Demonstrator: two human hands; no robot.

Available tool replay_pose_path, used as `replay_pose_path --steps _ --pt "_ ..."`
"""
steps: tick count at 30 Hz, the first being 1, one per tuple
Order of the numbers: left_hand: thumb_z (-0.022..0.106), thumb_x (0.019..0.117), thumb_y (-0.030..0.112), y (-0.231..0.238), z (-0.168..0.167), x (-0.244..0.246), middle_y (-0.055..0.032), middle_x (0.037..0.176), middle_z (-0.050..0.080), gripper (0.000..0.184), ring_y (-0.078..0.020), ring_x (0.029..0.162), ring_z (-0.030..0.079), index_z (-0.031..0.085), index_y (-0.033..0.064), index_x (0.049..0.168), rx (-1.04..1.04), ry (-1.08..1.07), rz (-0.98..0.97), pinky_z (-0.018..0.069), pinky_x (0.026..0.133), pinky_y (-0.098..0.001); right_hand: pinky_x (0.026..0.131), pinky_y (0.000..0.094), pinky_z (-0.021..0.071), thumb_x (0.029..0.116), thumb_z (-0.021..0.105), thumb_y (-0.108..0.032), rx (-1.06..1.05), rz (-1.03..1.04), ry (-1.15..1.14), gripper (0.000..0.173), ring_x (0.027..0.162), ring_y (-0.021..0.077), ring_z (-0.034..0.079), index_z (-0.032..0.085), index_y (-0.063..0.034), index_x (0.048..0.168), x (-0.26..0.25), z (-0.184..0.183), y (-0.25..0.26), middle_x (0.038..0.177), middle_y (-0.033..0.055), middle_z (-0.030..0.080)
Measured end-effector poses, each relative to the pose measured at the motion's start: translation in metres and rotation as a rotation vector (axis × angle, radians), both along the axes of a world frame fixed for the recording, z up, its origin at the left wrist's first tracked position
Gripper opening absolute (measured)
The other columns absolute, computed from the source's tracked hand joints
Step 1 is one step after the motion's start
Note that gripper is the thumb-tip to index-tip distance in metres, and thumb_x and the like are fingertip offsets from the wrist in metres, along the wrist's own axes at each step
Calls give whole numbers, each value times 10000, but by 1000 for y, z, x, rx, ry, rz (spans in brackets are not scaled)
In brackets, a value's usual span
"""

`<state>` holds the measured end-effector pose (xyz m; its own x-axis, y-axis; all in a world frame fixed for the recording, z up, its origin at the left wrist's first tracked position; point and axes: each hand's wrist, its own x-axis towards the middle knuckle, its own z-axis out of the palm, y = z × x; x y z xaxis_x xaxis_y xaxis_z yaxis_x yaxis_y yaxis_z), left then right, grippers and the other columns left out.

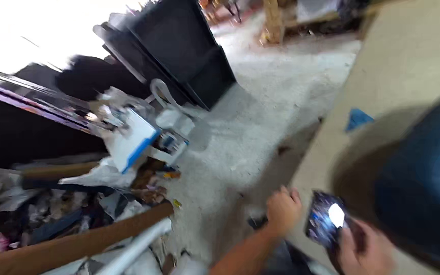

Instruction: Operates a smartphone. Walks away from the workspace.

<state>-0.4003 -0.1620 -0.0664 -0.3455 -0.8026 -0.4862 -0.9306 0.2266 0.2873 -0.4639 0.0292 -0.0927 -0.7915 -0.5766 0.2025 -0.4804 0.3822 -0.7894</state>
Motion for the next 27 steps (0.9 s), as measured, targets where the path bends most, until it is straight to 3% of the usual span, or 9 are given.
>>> replay_pose_path --steps 3,6,10,13,15,18,22,27 --pt "261 1076 582 7 -8 4 -184 1080 738 660 -372 1034 721 647 100 1310 46 -57 -38 583 842 -599 958 473 557 1026 519 -276 -1 -51 3 382 1122 311 653 680 27 1196 4 -9 7 1194 224 662" --pt "200 1070 610 9 -13 0 -185 999 734 708 -376 970 727 650 100 1266 13 -45 -10 582 784 -604 993 422 549 1053 496 -231 -35 -66 -11 306 1160 232 640 695 -35 1178 1 -20 12 1215 144 669" --pt "198 1066 608 8 -18 -1 -157 934 733 695 -357 932 731 671 113 1188 -11 -44 2 576 760 -601 975 385 562 1056 501 -205 -7 -42 -7 286 1165 193 640 710 -55 1180 2 -15 14 1242 112 662" --pt "188 1065 608 10 -21 2 -130 881 727 697 -340 896 729 681 121 1122 -28 -26 10 568 728 -591 946 341 566 1046 540 -200 -22 -27 -35 265 1144 166 635 732 -65 1170 5 -11 13 1226 102 652" --pt "189 1068 608 10 -20 1 -128 855 712 689 -340 879 721 674 118 1087 -34 -15 13 557 711 -585 882 335 587 1004 594 -175 -86 -21 -9 231 1056 175 657 739 -46 1129 2 -16 8 1158 118 668" --pt "192 1068 601 8 -20 0 -121 832 702 677 -332 866 719 667 119 1063 -52 -6 7 552 696 -572 797 349 575 976 621 -183 -95 -18 -23 302 942 191 650 670 3 1209 -1 -20 6 1107 141 667" --pt "159 1067 599 9 -23 2 -121 867 715 695 -327 893 724 668 126 1087 -85 -28 -14 551 708 -574 795 364 559 963 575 -173 -140 25 -98 399 956 203 633 554 53 1292 -1 -22 8 1128 152 653" --pt "161 1063 617 7 -25 0 -98 815 683 690 -303 861 707 650 134 1007 -99 -9 -14 531 688 -556 776 337 533 949 546 -132 -195 74 -95 372 966 205 614 580 53 1270 -2 -21 4 1168 173 622"
